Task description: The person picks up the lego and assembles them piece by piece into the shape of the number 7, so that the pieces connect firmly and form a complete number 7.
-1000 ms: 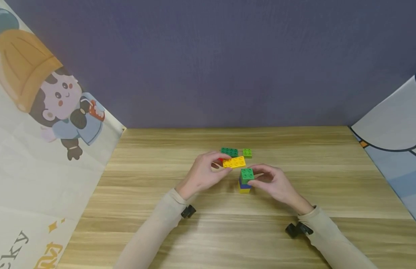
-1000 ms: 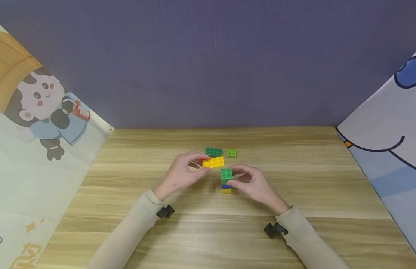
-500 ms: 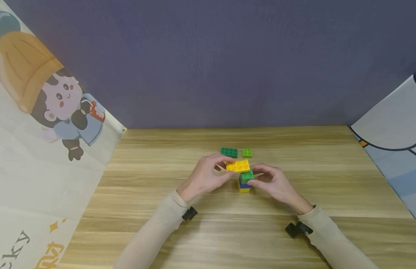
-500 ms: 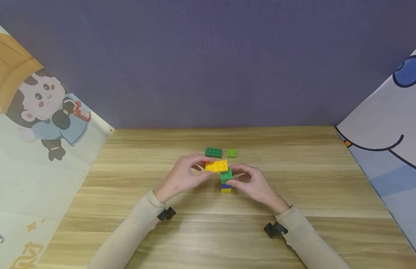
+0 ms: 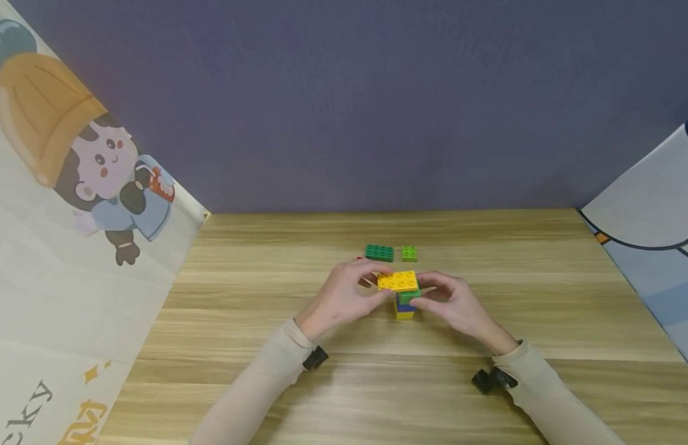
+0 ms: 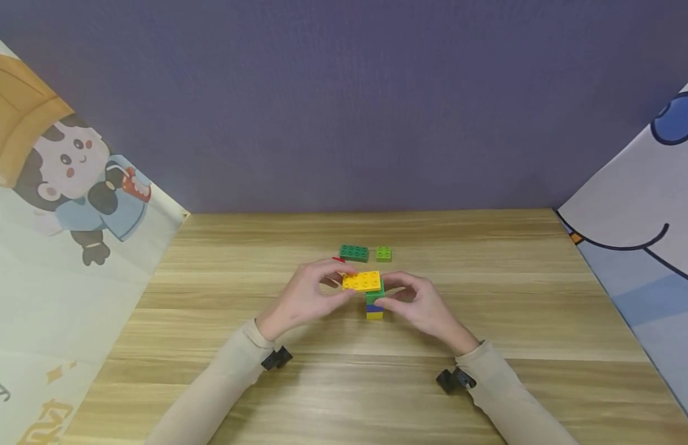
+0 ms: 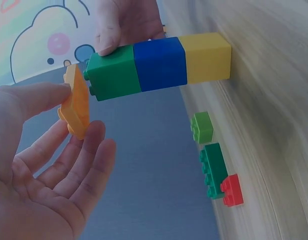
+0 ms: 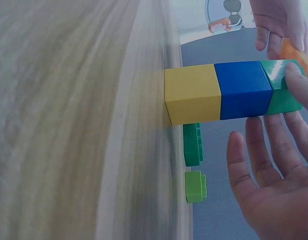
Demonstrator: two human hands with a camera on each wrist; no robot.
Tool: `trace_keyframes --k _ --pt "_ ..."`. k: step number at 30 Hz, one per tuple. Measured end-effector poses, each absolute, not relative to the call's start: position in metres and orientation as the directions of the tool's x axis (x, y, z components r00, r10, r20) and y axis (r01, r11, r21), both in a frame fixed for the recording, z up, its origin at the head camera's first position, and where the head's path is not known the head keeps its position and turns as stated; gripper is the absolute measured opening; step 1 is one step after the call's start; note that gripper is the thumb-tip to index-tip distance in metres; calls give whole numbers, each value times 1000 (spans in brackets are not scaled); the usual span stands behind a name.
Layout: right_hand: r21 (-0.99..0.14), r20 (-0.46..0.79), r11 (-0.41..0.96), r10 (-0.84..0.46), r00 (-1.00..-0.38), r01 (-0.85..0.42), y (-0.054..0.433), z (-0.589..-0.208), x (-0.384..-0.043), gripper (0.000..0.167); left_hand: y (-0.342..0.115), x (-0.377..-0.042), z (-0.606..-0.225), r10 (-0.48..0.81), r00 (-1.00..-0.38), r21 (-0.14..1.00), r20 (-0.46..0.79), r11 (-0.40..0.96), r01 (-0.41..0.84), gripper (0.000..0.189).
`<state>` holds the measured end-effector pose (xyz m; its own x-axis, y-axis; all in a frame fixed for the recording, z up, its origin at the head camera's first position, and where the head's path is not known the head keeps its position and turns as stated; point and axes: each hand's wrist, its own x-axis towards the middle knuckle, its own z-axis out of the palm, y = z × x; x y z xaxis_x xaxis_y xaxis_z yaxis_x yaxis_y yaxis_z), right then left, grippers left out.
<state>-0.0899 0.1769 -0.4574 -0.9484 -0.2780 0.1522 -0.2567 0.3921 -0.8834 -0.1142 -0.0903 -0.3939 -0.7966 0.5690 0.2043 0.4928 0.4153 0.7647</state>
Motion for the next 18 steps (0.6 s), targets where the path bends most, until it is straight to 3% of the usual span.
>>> trace_keyframes --k 18 --pt "-892 148 377 -277 -949 -249 177 -457 -89 39 -86 -112 -394 588 -778 753 221 404 519 35"
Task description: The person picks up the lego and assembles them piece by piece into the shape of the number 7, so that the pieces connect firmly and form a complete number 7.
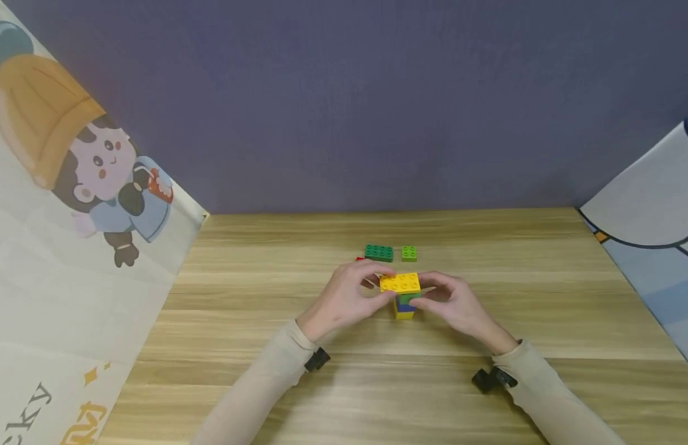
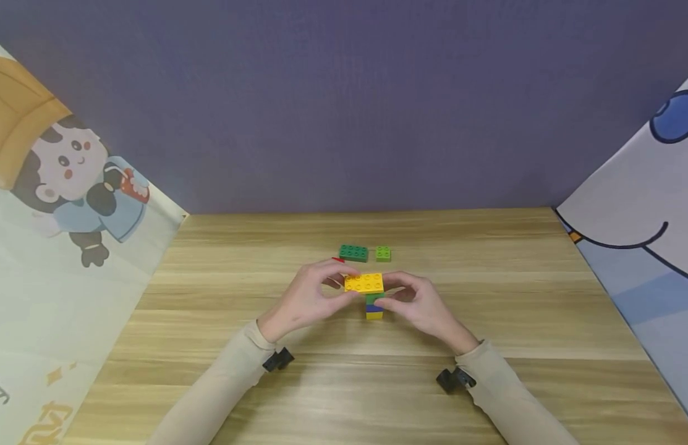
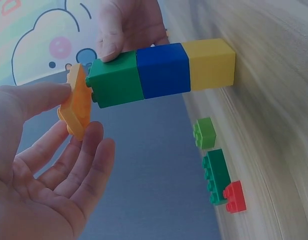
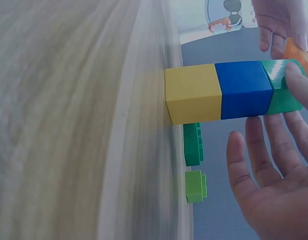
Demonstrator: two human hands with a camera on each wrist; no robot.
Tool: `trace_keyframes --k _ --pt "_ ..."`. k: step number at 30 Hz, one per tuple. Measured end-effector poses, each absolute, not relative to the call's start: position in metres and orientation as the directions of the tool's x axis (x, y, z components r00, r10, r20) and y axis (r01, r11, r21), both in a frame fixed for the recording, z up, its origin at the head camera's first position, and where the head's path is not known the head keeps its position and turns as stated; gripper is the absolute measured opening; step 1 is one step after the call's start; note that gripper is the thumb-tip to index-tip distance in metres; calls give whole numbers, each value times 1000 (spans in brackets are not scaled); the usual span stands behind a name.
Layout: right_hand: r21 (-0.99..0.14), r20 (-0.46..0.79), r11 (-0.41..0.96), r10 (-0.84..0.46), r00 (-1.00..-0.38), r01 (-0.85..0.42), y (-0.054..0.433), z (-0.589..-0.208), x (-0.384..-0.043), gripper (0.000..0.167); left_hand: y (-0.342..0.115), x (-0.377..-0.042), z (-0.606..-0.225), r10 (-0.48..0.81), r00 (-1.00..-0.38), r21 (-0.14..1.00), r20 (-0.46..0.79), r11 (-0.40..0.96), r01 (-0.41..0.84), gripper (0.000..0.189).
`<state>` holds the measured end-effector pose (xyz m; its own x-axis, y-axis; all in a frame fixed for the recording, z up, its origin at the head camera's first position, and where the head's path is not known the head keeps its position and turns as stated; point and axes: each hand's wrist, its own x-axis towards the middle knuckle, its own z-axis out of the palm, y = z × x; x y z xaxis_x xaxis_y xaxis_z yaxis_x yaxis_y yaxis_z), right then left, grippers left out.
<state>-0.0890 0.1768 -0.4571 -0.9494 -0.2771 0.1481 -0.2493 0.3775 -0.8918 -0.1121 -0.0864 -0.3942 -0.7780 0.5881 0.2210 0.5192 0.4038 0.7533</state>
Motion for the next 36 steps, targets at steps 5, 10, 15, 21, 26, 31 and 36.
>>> trace_keyframes --k 5,10,15,21,26,31,36 --pt "-895 154 367 -283 -947 -255 176 -456 -90 39 -86 -112 -394 591 -774 751 228 400 526 35" --pt "-896 155 362 -285 -946 -256 176 -456 -90 38 -85 -113 -395 591 -773 760 230 387 522 35" --pt "-903 137 358 -289 -948 -239 176 -457 -89 38 -85 -112 -397 585 -786 790 202 376 483 34" --pt "-904 143 351 -291 -946 -244 176 -459 -90 38 -84 -111 -397 571 -798 809 192 369 458 33" --pt "-904 144 350 -290 -946 -245 177 -460 -90 38 -84 -111 -397 565 -803 816 188 365 448 33" --pt "-901 149 355 -288 -946 -250 177 -459 -89 38 -83 -111 -397 556 -810 822 185 365 438 32" --pt "-900 150 356 -289 -946 -252 176 -459 -89 39 -83 -110 -396 549 -820 838 165 361 410 32"
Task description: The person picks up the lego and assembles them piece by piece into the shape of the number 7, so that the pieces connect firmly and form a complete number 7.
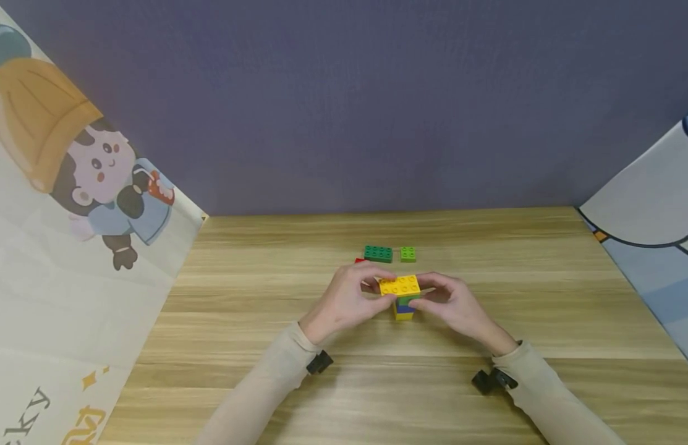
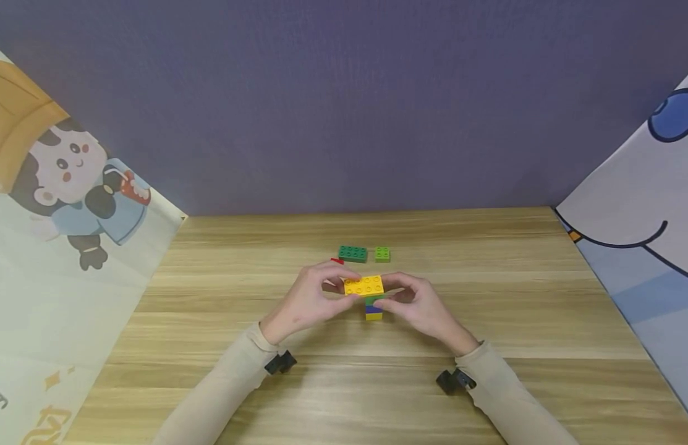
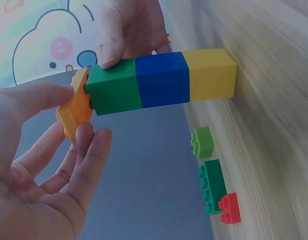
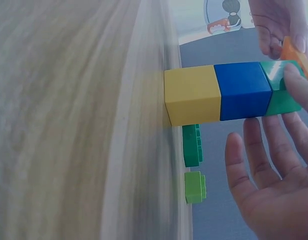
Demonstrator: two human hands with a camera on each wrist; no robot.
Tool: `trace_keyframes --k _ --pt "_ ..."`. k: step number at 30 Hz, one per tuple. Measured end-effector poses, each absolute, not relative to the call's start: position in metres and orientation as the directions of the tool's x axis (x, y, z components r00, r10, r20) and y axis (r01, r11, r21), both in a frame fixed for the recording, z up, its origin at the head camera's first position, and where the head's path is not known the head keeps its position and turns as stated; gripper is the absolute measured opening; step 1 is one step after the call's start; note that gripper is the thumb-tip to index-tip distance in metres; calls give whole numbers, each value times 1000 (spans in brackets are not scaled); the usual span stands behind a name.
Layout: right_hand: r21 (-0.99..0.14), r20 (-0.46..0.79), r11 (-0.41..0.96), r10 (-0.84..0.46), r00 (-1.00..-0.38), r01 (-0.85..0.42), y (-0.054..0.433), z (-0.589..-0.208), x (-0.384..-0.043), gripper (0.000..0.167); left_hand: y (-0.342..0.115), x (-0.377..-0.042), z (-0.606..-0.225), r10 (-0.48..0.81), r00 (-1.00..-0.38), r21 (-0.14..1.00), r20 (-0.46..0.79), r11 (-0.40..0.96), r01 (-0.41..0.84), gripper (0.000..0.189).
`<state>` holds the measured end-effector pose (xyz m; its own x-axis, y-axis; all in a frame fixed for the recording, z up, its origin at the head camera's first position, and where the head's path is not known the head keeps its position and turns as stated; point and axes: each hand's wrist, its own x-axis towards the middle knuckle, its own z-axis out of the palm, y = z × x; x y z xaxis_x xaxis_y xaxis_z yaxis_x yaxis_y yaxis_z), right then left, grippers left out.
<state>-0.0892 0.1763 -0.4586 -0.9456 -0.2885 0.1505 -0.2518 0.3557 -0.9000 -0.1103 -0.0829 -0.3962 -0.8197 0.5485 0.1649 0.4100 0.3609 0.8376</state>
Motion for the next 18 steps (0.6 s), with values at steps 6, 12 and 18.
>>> trace_keyframes --k 6,12,18 --pt "-901 145 358 -280 -949 -244 176 -458 -89 39 -81 -112 -396 544 -824 844 159 358 400 33" --pt "-905 145 349 -289 -946 -245 176 -459 -88 39 -81 -113 -396 545 -826 849 143 361 385 33" --pt "-904 143 351 -286 -947 -242 177 -460 -89 39 -81 -115 -398 545 -829 856 125 364 368 33"
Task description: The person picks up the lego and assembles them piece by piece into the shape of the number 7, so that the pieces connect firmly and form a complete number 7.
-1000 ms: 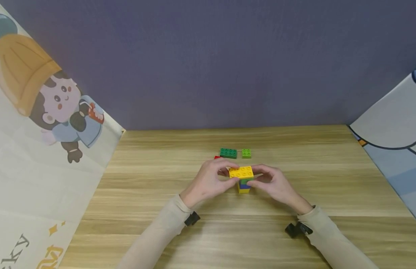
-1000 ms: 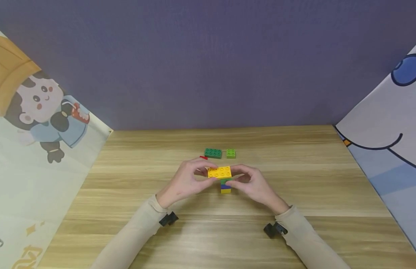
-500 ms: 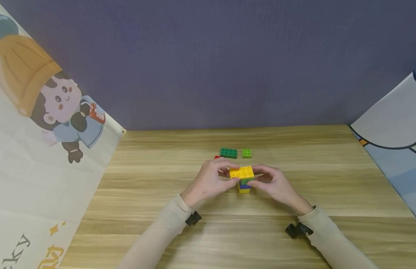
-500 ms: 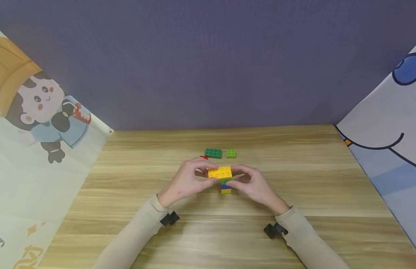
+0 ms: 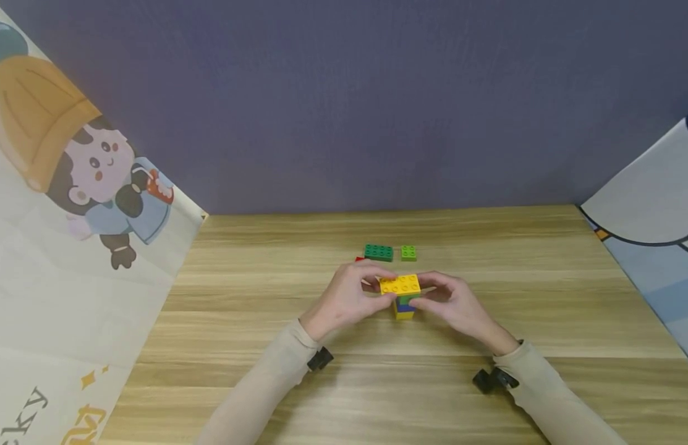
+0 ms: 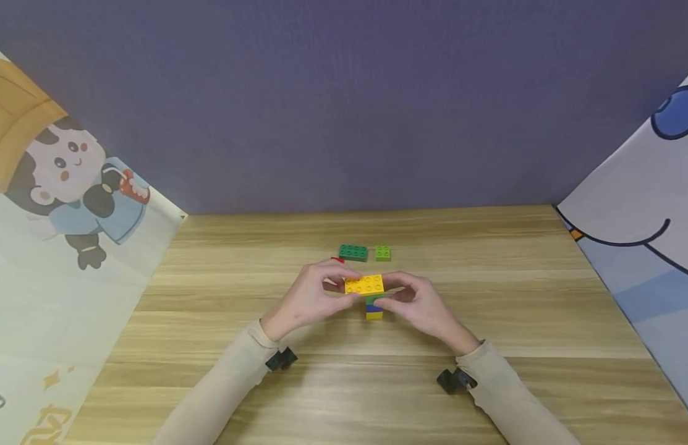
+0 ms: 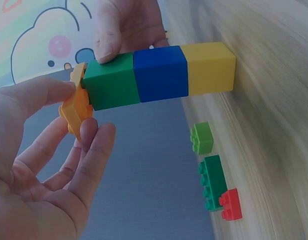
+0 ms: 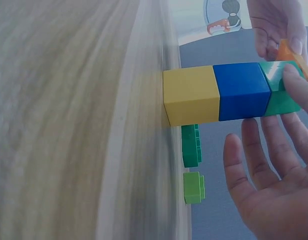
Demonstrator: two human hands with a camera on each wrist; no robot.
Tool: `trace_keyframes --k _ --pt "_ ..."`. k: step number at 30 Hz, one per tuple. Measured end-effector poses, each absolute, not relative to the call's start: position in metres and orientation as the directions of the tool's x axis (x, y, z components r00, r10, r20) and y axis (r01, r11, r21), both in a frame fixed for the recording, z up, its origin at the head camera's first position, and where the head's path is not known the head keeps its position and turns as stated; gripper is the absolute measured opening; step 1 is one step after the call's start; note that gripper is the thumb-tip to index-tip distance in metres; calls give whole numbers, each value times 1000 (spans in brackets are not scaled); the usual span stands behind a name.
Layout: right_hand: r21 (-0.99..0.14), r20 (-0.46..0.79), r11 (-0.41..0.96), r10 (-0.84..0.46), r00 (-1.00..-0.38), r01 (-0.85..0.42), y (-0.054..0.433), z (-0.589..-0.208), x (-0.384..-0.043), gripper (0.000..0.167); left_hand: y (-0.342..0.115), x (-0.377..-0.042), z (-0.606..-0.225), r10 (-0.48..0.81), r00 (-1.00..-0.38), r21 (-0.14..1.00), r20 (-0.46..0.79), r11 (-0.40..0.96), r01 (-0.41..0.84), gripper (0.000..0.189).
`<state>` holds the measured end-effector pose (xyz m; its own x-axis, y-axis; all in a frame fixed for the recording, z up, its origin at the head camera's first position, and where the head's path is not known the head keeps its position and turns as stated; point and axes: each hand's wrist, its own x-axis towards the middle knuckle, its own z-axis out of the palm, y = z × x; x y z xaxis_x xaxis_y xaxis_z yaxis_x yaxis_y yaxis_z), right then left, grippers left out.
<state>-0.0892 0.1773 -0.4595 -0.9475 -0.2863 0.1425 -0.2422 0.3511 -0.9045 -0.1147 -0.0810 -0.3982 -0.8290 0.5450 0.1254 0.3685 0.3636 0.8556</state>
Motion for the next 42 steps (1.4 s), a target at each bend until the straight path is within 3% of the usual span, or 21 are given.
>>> trace_keyframes --k 10,19,27,42 --pt "-892 130 379 -311 -941 -248 177 -454 -88 41 -82 -116 -398 550 -825 847 129 371 380 33" --pt "-860 263 365 -280 -923 -355 176 -441 -88 42 -81 -117 -395 556 -821 838 129 382 390 33" --pt "-854 256 378 -291 -922 -356 177 -440 -88 37 -82 -117 -393 556 -823 829 112 405 386 33" --pt "-907 262 253 -287 -921 -337 180 -449 -89 29 -78 -116 -395 555 -827 836 90 409 366 33"
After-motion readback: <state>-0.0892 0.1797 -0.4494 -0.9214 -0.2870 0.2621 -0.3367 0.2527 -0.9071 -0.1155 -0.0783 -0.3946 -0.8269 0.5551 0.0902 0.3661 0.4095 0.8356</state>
